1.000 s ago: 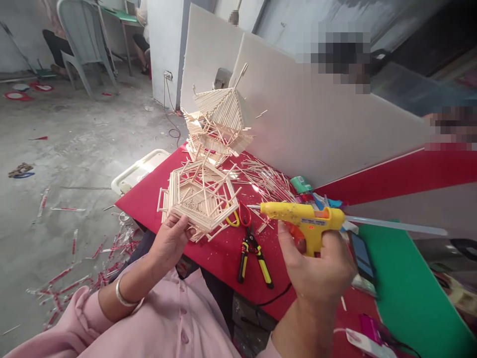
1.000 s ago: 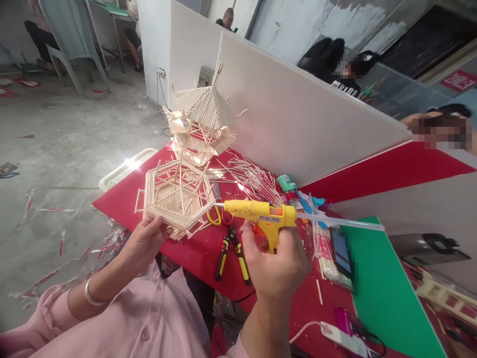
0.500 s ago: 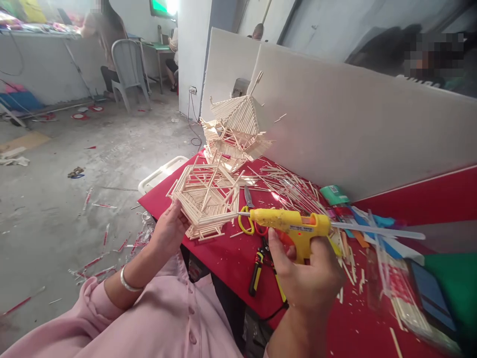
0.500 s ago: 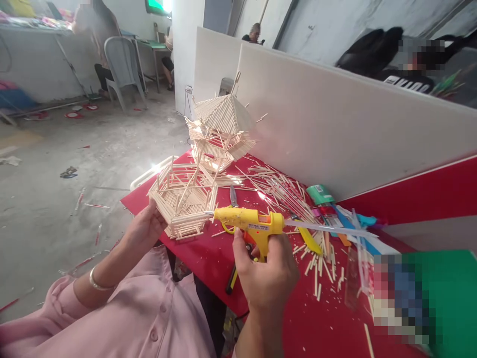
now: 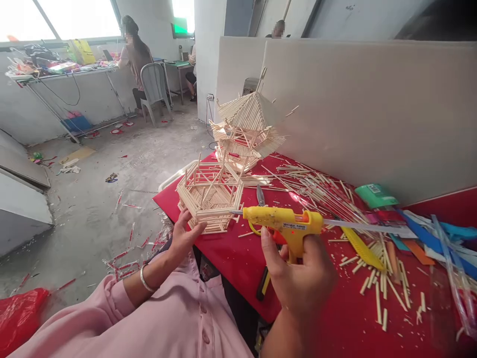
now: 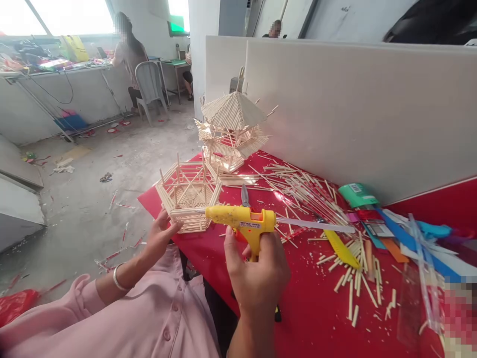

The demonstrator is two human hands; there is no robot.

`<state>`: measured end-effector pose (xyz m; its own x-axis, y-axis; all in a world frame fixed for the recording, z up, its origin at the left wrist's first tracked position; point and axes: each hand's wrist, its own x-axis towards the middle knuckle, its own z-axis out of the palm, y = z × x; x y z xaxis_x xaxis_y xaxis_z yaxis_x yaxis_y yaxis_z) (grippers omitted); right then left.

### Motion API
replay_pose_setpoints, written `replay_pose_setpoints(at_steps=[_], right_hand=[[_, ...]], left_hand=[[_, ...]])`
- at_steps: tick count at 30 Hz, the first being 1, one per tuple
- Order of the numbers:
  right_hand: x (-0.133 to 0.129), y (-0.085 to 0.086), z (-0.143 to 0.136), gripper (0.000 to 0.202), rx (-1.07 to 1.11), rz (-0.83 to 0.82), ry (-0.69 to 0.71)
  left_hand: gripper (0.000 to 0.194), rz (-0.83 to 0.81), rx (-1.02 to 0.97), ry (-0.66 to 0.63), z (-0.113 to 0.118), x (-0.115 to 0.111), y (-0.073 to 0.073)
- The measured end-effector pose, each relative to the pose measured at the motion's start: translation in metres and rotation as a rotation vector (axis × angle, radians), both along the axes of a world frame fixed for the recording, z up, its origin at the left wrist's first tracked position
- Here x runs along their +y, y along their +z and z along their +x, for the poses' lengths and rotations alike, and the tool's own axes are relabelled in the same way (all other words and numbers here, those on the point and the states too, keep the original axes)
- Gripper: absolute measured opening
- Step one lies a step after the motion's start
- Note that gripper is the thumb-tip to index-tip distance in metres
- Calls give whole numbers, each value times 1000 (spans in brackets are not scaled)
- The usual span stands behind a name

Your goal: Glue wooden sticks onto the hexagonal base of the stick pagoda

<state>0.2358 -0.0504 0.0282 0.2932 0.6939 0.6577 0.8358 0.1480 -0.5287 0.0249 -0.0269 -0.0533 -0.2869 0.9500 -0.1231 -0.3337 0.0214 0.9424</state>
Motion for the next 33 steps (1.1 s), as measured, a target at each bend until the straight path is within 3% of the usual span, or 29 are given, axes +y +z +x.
replay_pose_setpoints(at_steps=[5,11,19,26,33], right_hand=[[-3,-3,3,36,14,-10,13],[-1,-6,3,35,-11,-13,27],[11,20,2,38,-67,18,-29],[25,48,-19,40,-196,69,-20],[30,56,-56,37,-314,95,38]], left_hand=[[43,-48,36,-45,14,11,-10],[37,-42,74,78,16,17,-29],[36,-6,48,160,-1,15,-42],[45,37,-58,86,-31,26,-37],[51,43,-125,-62,-56,32,-31]])
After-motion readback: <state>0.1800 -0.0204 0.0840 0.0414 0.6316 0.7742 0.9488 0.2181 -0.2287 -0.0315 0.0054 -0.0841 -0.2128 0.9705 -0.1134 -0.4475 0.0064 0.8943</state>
